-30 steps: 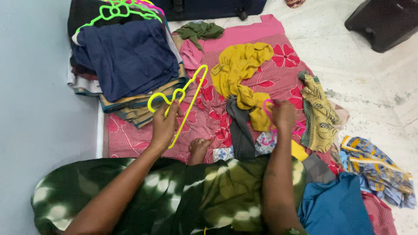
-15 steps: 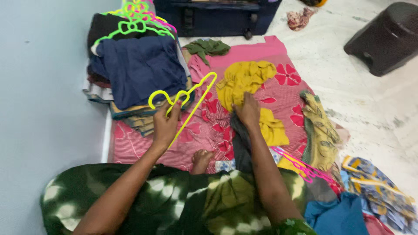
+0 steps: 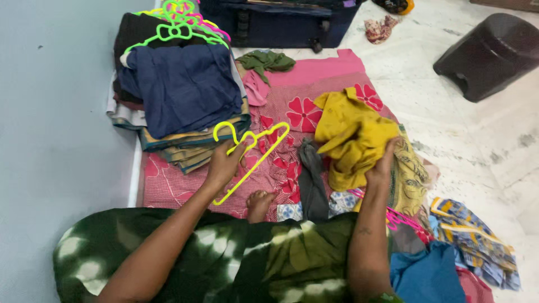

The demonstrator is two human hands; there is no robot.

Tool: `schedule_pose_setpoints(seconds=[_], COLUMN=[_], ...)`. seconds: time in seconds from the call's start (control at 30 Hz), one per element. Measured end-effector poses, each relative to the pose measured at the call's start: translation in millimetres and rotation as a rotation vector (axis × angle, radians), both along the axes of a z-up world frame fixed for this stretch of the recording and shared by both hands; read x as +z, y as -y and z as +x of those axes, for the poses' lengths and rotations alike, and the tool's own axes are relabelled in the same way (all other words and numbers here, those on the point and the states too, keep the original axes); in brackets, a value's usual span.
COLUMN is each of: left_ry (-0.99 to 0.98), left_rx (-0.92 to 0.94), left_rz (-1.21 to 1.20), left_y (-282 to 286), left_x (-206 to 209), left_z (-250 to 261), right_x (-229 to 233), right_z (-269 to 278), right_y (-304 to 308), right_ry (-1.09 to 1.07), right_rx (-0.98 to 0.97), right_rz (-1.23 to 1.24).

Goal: The person sits on the floor and places various garments onto colorful plastic hangers. They handle shirts, pants, and other clothing items one at a time, then stack the hung items on a pile beside them.

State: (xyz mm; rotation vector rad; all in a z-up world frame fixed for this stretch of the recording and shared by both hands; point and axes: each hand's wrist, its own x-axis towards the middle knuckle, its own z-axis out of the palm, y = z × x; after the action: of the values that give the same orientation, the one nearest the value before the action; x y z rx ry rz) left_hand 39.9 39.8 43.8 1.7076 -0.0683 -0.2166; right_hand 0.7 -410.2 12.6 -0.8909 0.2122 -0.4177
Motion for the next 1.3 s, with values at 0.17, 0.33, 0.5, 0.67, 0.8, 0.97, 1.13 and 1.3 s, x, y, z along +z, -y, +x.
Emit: schedule_pose_setpoints(seconds=[0.17,0.33,0.5,0.67,0.8,0.97,1.13,1.3], left_ry=[0.144,0.232,0.474,0.545,0.742,0.676,1.09,1.159], left_rx=[-0.177,-0.301,-0.494,-0.63,-0.785,-1.083,-0.667,-0.386], left_rz=[0.361,1.07,0.907,1.24,0.471,-0.095,0.247,0.04], left_y=[5,3,85,103,103,118,109,89], left_x=[-119,-93,-30,8,113,204,250,297], left_z=[26,14,54,84,75,35,25,19], right_x=[-7,31,144,233,261,289,289,189], right_z=[-16,-30,-42,-56,-54,-44,-60,-53], right_y=[-26,-38,-85,-100,-108,-148,-149,-134], right_ry=[0.106,0.141,0.099,0.122,0.006,0.198,0.202,0.117], right_rx=[0.148,0.145,0.382,0.45,0.63,0.516,0.46,0.374], right_rz=[-0.137,0.036,-0.594,-1.04,-1.447,-1.34,-1.048,-0.962])
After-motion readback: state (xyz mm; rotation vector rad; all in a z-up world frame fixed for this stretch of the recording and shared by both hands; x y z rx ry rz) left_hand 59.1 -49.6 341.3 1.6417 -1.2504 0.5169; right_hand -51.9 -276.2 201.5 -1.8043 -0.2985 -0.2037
